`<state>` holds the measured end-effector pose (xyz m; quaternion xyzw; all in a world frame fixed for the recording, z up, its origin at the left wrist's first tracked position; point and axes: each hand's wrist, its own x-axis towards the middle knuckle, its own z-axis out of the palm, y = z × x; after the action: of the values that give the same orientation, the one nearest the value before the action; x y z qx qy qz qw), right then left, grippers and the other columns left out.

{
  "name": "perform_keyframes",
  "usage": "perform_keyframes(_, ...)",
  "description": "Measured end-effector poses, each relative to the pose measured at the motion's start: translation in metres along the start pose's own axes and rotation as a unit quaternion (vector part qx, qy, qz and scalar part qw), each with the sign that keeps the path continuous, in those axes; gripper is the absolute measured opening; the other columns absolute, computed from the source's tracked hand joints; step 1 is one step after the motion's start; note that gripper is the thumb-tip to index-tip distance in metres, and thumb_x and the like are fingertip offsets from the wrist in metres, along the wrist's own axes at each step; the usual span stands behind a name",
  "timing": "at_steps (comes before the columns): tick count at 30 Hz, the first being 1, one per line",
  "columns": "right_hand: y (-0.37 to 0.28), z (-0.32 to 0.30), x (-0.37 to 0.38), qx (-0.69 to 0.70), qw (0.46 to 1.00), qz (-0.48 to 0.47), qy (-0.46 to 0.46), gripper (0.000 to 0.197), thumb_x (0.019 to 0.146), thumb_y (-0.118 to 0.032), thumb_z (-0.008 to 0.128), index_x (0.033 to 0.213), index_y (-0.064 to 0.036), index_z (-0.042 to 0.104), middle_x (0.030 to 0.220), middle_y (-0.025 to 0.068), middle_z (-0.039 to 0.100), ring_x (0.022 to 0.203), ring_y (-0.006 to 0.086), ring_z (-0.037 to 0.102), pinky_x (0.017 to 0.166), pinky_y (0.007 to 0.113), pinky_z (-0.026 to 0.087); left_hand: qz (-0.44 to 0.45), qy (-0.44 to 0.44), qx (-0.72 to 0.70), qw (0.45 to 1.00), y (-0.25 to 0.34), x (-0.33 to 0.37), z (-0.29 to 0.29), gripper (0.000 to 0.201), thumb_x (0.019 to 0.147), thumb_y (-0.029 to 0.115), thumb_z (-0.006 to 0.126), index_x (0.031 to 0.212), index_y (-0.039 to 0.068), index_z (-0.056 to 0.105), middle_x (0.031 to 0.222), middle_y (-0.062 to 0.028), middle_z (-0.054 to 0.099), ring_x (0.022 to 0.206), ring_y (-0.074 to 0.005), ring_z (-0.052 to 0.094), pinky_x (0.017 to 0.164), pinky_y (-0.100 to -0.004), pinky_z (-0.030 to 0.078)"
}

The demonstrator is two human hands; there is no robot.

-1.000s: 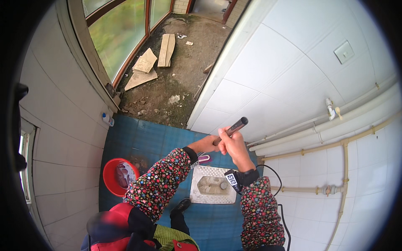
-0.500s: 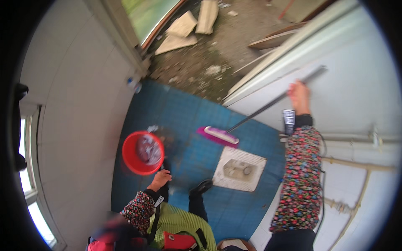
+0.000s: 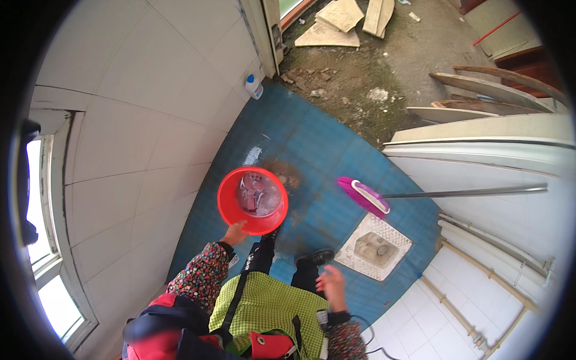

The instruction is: The person cleans a tiled floor by first wiping a corner with a cloth, then moving a wooden tub and a white plastic jug to access the area underneath. They wring the cloth in a red bucket and continue wiping the floor, then use a purple squeegee to push water toward the drain.

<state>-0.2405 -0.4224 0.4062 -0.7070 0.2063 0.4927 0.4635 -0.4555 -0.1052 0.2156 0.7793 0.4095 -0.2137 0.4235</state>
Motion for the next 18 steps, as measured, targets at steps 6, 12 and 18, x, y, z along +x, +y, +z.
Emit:
perform_keyframes(6,0.076,0.107,0.012,-0.038,0.974,0.053,-0.216,0.028,0.094,-0.010,0.053,0.120,0.0006,0.053,0.074,0.0081,0.063,0.054,0.0103,0.057,0.048,0.025,0.046,-0.043,-0.032,0.078,0.996,0.010,0.101,-0.011,0.097,0.069,0.022,0.073,0.148,0.019,0.018,0.144,-0.0227,0.034,0.127,-0.0445,0.038,0.103,-0.0460,0.039)
perform_keyframes(12,0.114,0.128,0.054,-0.028,0.973,0.110,-0.199,0.029,0.096,-0.011,0.051,0.123,0.0005,0.050,0.079,0.0075,0.062,0.061,0.0096,0.057,0.055,0.025,0.048,0.039,0.034,0.358,0.932,-0.008,0.196,0.034,0.087,0.074,0.028,0.070,0.147,0.021,0.024,0.143,-0.0210,0.033,0.131,-0.0406,0.035,0.103,-0.0494,0.036)
perform_keyframes(18,0.127,0.116,0.061,0.069,0.967,0.191,-0.154,0.031,0.097,-0.014,0.051,0.124,0.0023,0.049,0.080,0.0088,0.062,0.062,0.0107,0.056,0.056,0.026,0.047,0.103,-0.070,0.274,0.954,-0.061,0.195,0.083,0.048,0.081,0.022,0.059,0.127,0.012,0.046,0.118,-0.0208,0.045,0.111,-0.0350,0.050,0.091,-0.0516,0.043)
